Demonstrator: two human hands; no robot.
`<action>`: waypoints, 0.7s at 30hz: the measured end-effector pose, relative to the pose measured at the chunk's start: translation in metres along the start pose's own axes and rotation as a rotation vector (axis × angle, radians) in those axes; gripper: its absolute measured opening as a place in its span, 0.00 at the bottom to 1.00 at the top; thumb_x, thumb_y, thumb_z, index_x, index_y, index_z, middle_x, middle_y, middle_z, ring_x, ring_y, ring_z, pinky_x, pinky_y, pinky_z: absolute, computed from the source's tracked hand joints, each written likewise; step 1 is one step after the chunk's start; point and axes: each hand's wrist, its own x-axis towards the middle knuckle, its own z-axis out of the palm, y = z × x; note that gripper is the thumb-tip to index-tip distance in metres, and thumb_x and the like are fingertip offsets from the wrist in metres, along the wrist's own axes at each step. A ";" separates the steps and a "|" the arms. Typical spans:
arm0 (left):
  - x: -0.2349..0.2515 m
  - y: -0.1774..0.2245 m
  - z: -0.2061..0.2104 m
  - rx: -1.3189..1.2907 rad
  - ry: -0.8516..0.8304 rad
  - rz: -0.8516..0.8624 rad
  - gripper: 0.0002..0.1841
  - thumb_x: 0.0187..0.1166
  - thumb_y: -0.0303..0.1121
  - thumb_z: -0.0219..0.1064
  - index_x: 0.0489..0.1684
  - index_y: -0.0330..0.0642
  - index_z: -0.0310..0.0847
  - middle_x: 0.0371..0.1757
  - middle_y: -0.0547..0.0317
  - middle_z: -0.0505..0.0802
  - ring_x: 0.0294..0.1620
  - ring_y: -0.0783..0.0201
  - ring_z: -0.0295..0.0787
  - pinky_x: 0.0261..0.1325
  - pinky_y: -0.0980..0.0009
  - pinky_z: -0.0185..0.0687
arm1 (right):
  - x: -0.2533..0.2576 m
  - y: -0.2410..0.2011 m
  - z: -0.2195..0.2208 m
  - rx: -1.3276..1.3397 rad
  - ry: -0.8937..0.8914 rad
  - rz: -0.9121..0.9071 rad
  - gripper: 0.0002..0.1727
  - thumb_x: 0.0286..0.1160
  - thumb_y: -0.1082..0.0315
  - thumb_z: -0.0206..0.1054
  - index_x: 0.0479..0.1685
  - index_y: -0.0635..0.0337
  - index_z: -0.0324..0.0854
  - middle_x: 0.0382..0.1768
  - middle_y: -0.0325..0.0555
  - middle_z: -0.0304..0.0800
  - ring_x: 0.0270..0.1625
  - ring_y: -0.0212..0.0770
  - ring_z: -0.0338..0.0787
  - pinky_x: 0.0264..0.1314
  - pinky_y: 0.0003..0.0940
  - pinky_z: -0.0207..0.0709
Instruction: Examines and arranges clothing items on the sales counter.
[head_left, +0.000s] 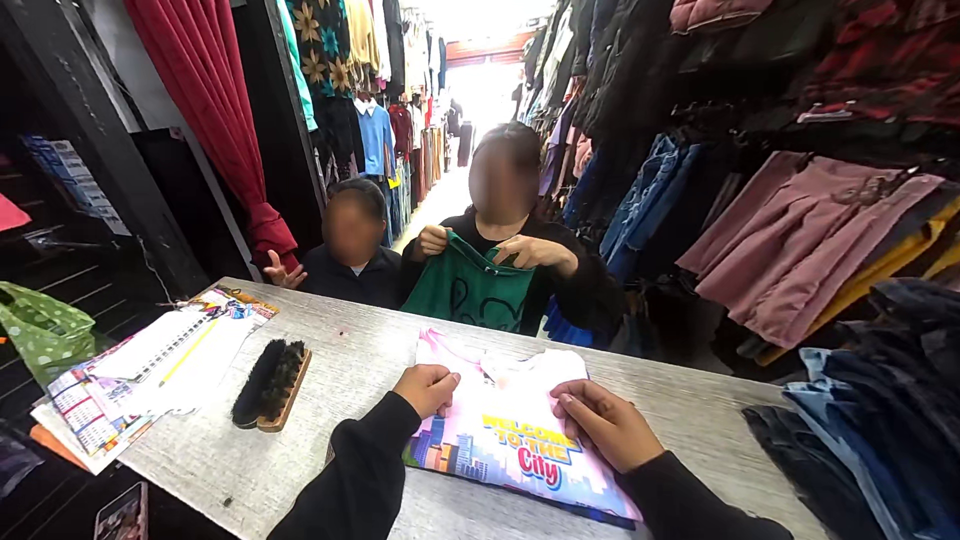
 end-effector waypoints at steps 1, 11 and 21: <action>0.000 0.000 0.000 -0.004 0.001 0.000 0.21 0.93 0.39 0.53 0.32 0.34 0.81 0.23 0.63 0.85 0.22 0.74 0.81 0.33 0.75 0.80 | 0.000 0.000 0.000 0.000 0.001 0.002 0.09 0.81 0.67 0.60 0.47 0.59 0.85 0.26 0.34 0.91 0.17 0.24 0.81 0.19 0.19 0.74; 0.000 0.001 0.000 0.003 -0.017 0.007 0.20 0.93 0.39 0.53 0.32 0.34 0.80 0.23 0.64 0.84 0.21 0.75 0.80 0.32 0.76 0.79 | -0.001 0.001 0.000 0.021 0.010 0.011 0.10 0.81 0.67 0.59 0.47 0.58 0.85 0.26 0.33 0.92 0.17 0.23 0.81 0.18 0.17 0.73; 0.000 0.000 0.000 0.052 -0.032 0.029 0.21 0.93 0.39 0.53 0.31 0.34 0.81 0.24 0.64 0.85 0.22 0.76 0.80 0.33 0.77 0.78 | -0.004 -0.002 -0.002 0.049 0.017 0.023 0.09 0.80 0.70 0.59 0.47 0.61 0.84 0.27 0.38 0.92 0.18 0.27 0.83 0.20 0.19 0.76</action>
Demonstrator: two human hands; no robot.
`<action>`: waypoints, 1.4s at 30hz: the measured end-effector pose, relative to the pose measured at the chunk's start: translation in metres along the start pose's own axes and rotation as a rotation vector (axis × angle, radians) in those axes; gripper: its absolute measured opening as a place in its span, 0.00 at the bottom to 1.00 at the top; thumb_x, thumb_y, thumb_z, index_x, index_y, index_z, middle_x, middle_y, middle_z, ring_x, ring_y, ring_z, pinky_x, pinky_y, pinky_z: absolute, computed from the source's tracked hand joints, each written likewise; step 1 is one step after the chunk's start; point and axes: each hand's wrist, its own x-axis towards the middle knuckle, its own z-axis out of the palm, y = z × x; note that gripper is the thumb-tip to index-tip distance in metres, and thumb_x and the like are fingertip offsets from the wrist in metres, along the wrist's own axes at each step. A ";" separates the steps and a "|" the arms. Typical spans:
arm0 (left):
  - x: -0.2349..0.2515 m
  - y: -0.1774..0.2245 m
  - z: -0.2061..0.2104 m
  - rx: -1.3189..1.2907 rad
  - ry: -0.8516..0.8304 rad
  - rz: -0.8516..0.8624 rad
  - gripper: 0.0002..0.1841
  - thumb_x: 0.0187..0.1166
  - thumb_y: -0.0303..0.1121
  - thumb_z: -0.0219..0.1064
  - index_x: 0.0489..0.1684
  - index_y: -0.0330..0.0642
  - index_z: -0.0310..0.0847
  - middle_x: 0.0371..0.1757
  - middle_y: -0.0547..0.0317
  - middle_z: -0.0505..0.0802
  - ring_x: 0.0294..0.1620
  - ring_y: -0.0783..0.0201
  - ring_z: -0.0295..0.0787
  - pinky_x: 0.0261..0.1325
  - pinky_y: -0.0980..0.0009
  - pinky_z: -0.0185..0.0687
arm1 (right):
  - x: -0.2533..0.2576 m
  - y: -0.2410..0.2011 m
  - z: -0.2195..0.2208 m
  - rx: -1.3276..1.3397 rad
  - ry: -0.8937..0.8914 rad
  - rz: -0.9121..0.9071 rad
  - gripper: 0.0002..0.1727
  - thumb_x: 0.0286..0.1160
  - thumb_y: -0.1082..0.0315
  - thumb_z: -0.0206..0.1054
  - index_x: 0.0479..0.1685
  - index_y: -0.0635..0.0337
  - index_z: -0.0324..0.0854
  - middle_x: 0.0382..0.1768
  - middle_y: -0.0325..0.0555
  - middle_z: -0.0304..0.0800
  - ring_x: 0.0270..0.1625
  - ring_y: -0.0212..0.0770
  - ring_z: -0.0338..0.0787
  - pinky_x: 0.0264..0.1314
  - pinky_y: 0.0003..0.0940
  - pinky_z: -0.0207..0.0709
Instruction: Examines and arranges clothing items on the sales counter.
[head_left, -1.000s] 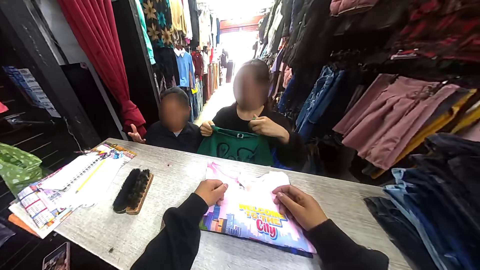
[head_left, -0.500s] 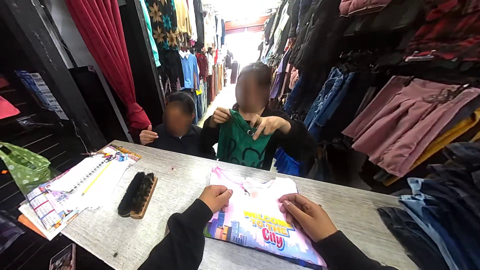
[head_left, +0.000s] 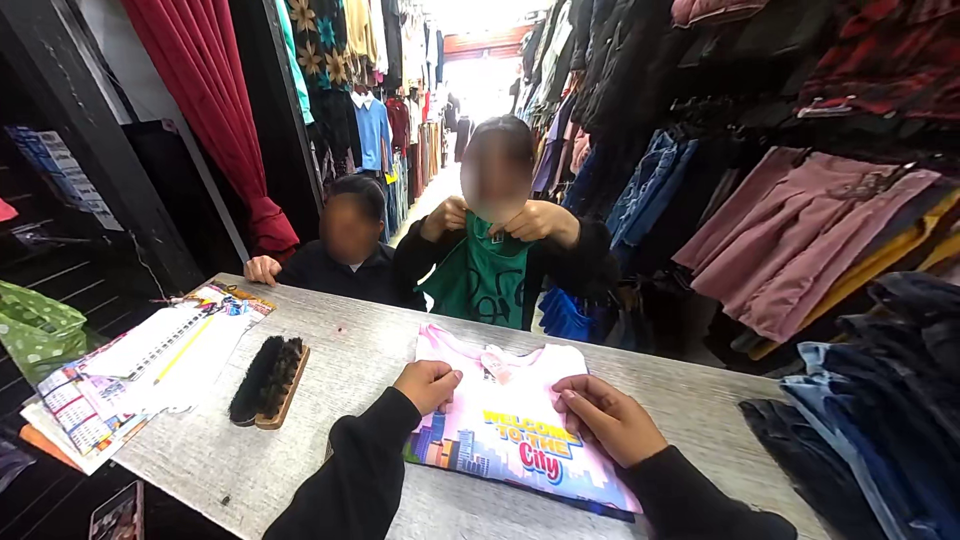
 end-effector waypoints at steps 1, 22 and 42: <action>0.000 0.000 0.000 0.002 0.003 0.004 0.21 0.93 0.39 0.53 0.31 0.34 0.81 0.23 0.64 0.85 0.22 0.76 0.80 0.33 0.77 0.78 | 0.000 -0.001 0.000 -0.005 -0.007 0.001 0.09 0.81 0.70 0.59 0.47 0.61 0.84 0.27 0.38 0.92 0.18 0.27 0.83 0.20 0.19 0.76; -0.001 0.003 -0.002 0.063 -0.027 0.001 0.22 0.94 0.41 0.51 0.40 0.29 0.82 0.28 0.56 0.86 0.25 0.70 0.80 0.37 0.70 0.79 | 0.003 0.004 -0.003 -0.035 -0.045 -0.038 0.10 0.80 0.68 0.58 0.49 0.60 0.83 0.28 0.34 0.93 0.18 0.24 0.84 0.19 0.18 0.76; 0.019 0.023 -0.004 -0.245 0.414 0.113 0.28 0.84 0.34 0.66 0.80 0.30 0.66 0.76 0.34 0.80 0.75 0.48 0.80 0.78 0.53 0.75 | 0.045 -0.028 -0.006 0.221 0.193 0.118 0.24 0.92 0.61 0.52 0.78 0.68 0.65 0.67 0.57 0.83 0.64 0.41 0.88 0.65 0.35 0.81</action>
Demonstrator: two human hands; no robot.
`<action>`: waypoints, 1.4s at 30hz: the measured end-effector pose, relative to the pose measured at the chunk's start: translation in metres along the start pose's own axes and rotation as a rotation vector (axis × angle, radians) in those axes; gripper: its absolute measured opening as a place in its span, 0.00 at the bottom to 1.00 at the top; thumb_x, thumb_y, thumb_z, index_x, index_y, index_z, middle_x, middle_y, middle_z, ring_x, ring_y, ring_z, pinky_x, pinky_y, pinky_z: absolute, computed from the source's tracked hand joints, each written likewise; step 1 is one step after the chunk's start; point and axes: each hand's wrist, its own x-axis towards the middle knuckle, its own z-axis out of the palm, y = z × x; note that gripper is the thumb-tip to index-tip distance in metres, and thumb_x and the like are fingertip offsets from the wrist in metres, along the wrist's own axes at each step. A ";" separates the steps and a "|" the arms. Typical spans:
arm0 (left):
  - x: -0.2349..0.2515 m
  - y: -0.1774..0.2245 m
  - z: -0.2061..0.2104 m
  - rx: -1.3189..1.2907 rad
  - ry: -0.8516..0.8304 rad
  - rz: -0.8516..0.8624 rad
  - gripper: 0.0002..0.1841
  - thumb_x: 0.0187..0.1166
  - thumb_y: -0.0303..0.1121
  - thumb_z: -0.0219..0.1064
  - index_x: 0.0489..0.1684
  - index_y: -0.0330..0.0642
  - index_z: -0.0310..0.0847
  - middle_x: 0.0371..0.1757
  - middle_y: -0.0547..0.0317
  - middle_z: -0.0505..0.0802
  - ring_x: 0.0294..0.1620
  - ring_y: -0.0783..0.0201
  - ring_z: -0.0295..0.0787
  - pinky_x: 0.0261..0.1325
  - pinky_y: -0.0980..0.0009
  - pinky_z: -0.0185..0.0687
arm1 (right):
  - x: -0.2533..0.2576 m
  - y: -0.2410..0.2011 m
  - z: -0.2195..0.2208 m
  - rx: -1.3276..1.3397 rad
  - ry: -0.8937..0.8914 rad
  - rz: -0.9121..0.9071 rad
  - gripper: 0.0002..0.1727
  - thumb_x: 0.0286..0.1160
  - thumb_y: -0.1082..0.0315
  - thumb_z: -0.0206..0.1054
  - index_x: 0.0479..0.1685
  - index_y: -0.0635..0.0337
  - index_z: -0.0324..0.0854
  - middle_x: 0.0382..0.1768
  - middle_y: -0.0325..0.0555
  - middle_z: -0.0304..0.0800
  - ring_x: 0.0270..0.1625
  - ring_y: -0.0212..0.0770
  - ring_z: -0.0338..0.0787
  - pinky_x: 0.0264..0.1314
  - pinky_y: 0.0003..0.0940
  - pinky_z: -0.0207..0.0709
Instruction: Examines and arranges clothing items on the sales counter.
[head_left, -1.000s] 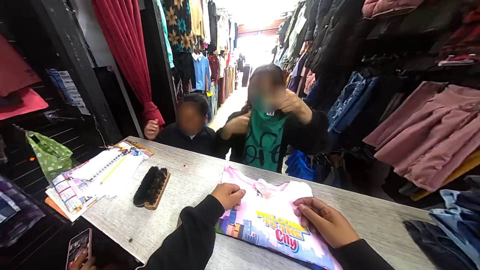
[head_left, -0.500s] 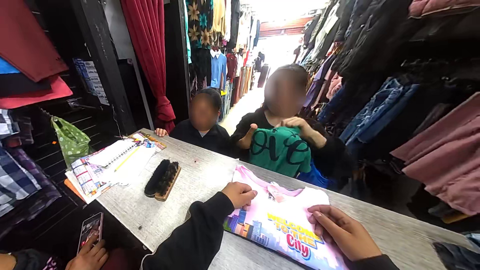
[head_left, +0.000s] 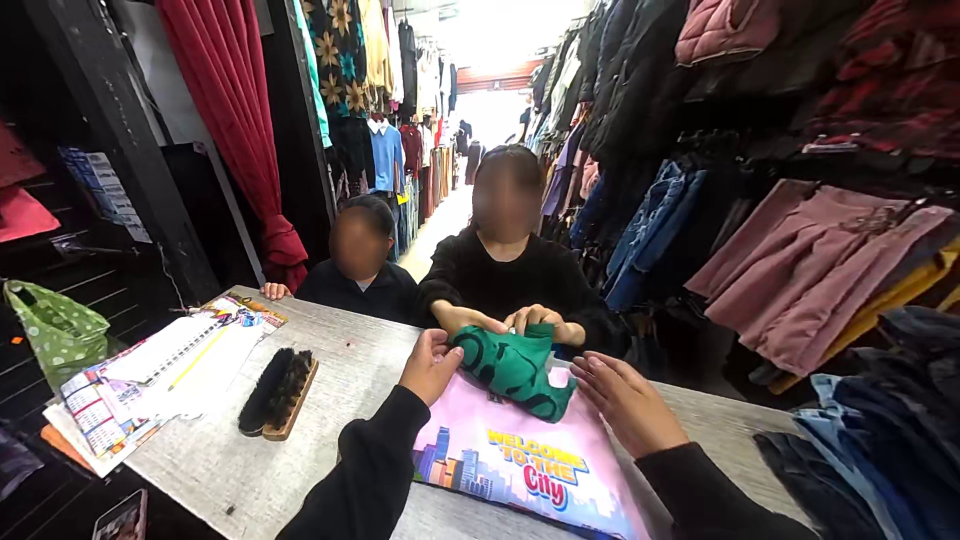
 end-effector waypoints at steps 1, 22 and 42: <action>0.001 0.002 0.003 0.014 -0.002 -0.017 0.30 0.84 0.35 0.67 0.82 0.30 0.63 0.77 0.34 0.79 0.76 0.47 0.80 0.78 0.53 0.75 | 0.004 -0.002 0.003 -0.009 -0.017 0.015 0.25 0.91 0.61 0.54 0.79 0.68 0.65 0.68 0.58 0.82 0.65 0.43 0.87 0.66 0.37 0.81; -0.004 0.041 -0.013 0.493 -0.169 0.282 0.19 0.79 0.21 0.60 0.68 0.31 0.81 0.73 0.37 0.84 0.74 0.46 0.81 0.77 0.51 0.75 | 0.023 -0.027 0.048 0.151 -0.264 -0.065 0.11 0.73 0.78 0.63 0.52 0.63 0.81 0.34 0.43 0.93 0.33 0.33 0.92 0.37 0.29 0.88; 0.020 0.180 -0.032 0.645 -0.520 0.867 0.17 0.66 0.29 0.79 0.49 0.31 0.85 0.44 0.46 0.92 0.46 0.58 0.89 0.56 0.53 0.82 | 0.008 -0.154 0.025 -0.601 -0.475 -0.901 0.31 0.56 0.65 0.78 0.68 0.50 0.80 0.45 0.41 0.93 0.43 0.34 0.92 0.46 0.43 0.88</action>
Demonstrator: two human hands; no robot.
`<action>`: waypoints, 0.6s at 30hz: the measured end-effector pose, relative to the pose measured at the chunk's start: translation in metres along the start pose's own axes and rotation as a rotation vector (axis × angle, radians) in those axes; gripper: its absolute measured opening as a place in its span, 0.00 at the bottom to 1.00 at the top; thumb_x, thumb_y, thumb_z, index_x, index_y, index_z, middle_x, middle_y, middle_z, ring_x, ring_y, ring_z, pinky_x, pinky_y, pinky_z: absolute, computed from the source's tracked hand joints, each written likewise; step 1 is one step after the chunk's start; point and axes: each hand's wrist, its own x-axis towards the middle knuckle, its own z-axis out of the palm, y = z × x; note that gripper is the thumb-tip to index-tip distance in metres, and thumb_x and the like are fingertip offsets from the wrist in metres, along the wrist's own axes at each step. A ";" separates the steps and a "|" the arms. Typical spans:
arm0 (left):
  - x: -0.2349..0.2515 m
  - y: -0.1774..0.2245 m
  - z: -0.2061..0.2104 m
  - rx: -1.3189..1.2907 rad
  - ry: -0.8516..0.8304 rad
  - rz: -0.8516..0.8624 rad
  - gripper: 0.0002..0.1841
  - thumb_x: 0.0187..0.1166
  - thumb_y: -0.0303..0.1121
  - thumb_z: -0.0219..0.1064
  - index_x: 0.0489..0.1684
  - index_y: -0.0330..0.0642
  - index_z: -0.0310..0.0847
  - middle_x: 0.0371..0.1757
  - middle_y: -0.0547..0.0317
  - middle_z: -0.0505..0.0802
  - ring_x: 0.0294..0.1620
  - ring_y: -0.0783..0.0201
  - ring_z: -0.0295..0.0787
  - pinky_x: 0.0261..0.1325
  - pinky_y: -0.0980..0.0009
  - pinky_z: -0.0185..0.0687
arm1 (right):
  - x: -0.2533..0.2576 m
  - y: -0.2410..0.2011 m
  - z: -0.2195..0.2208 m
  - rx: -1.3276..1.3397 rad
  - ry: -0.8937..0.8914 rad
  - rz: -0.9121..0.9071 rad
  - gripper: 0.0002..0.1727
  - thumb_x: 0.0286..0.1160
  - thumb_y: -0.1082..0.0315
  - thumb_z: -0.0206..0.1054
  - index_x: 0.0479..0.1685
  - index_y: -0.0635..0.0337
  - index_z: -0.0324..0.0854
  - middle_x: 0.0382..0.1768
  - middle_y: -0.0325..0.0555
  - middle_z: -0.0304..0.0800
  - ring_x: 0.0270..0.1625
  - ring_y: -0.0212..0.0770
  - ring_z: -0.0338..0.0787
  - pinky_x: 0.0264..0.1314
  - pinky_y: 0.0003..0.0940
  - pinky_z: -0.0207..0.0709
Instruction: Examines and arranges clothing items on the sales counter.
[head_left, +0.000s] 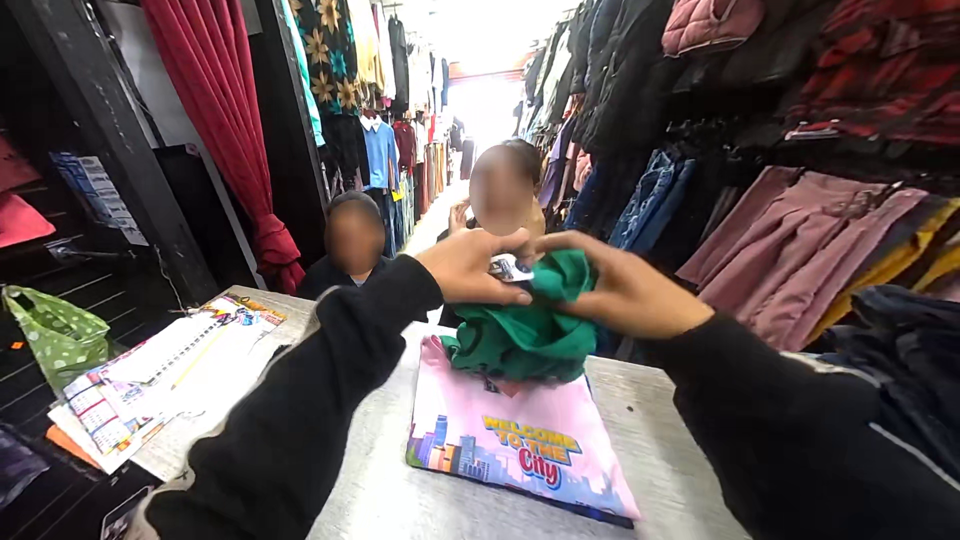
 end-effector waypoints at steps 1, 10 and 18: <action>-0.001 0.004 -0.013 0.027 -0.111 -0.058 0.19 0.67 0.31 0.80 0.53 0.32 0.87 0.47 0.46 0.93 0.48 0.58 0.90 0.57 0.53 0.83 | 0.005 -0.001 -0.010 -0.021 0.005 -0.042 0.31 0.60 0.64 0.77 0.70 0.49 0.80 0.50 0.40 0.93 0.48 0.33 0.91 0.51 0.42 0.87; 0.003 0.011 -0.111 0.534 0.079 -0.561 0.12 0.78 0.28 0.62 0.49 0.31 0.90 0.63 0.31 0.86 0.69 0.36 0.81 0.70 0.34 0.71 | 0.045 -0.022 -0.086 -0.153 0.192 0.062 0.09 0.80 0.62 0.68 0.47 0.56 0.88 0.35 0.32 0.90 0.34 0.16 0.84 0.43 0.22 0.82; 0.008 0.018 -0.171 0.028 0.604 -0.444 0.13 0.84 0.34 0.55 0.59 0.43 0.81 0.50 0.60 0.90 0.50 0.72 0.88 0.55 0.67 0.86 | 0.068 -0.048 -0.146 0.429 0.424 0.129 0.08 0.82 0.69 0.60 0.42 0.41 0.82 0.39 0.22 0.92 0.42 0.21 0.92 0.49 0.22 0.88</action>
